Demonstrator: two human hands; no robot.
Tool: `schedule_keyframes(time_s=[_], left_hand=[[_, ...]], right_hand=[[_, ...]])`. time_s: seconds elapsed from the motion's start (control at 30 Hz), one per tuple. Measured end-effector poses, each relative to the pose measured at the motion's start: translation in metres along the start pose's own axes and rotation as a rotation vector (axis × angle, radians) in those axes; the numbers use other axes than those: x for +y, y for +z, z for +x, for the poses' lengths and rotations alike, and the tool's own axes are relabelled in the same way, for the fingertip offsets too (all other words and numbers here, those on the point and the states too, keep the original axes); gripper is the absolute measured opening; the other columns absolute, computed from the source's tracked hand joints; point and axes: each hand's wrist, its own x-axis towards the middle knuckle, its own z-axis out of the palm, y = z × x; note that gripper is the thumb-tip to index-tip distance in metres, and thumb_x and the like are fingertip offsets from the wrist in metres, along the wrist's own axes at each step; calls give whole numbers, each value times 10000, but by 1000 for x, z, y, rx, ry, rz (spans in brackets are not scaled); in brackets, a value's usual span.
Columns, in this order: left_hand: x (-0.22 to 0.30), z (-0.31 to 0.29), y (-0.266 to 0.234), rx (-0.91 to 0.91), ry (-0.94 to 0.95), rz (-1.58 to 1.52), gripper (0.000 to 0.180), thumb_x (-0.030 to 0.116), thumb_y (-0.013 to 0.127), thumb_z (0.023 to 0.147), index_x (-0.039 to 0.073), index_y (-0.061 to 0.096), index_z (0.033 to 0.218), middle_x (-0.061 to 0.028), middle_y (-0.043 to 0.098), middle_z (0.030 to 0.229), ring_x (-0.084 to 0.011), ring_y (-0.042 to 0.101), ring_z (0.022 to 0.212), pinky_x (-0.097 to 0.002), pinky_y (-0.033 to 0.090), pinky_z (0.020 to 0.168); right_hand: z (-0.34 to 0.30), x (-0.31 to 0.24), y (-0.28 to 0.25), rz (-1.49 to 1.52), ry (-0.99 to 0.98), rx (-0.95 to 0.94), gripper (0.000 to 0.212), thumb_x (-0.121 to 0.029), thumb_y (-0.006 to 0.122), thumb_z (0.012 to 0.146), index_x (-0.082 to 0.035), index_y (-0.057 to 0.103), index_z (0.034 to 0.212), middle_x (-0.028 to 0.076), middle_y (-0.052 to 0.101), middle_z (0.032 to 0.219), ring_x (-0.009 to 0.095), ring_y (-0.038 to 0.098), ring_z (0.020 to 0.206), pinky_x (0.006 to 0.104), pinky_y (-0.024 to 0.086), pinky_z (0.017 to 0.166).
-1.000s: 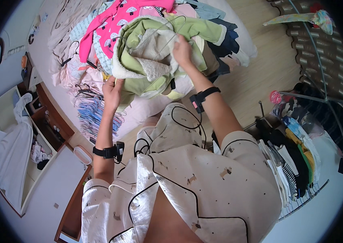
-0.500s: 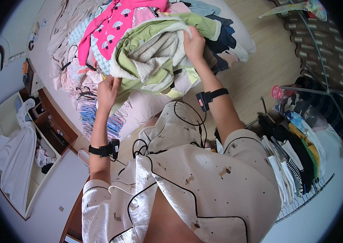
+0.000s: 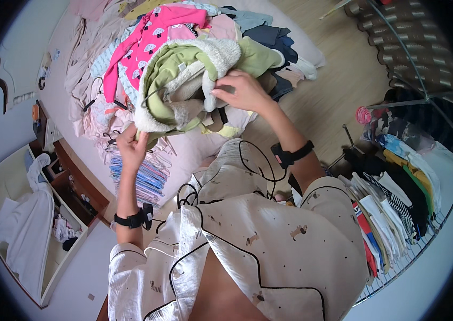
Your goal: The person places items of clothing onto hangers by hand and then hangs the hangers on a metal rack.
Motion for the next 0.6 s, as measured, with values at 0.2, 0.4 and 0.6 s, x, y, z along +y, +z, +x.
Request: schedule_keyframes(time_s=[0.2,0.4,0.6], left_hand=[[47,-4,-61,13,190,153,164,41,666,769,-22,660,921,-102,636,740,-182,597,656,-286,465,629],[82,-12,-104,2,357,235,153,77,670,759,-14,655,882,-118,643,740,-267,603,632,-325,462,603],[107,-14,-122,36,507,258,143,48,653,745,-10,631,875,-154,602,750,-315,585,664,-347,448,614]], right_hand=[[12,-97,-85,-414,-314,476,356,-198,800,677,-30,581,902,105,608,816,269,597,801,365,472,777],[7,-150,-91,-433,-337,-68,372,-164,733,709,-4,548,989,167,628,897,353,608,915,427,470,817],[-20,-211,-77,-499,-296,-26,360,-153,695,747,-13,574,1056,162,645,929,342,624,873,410,504,744]])
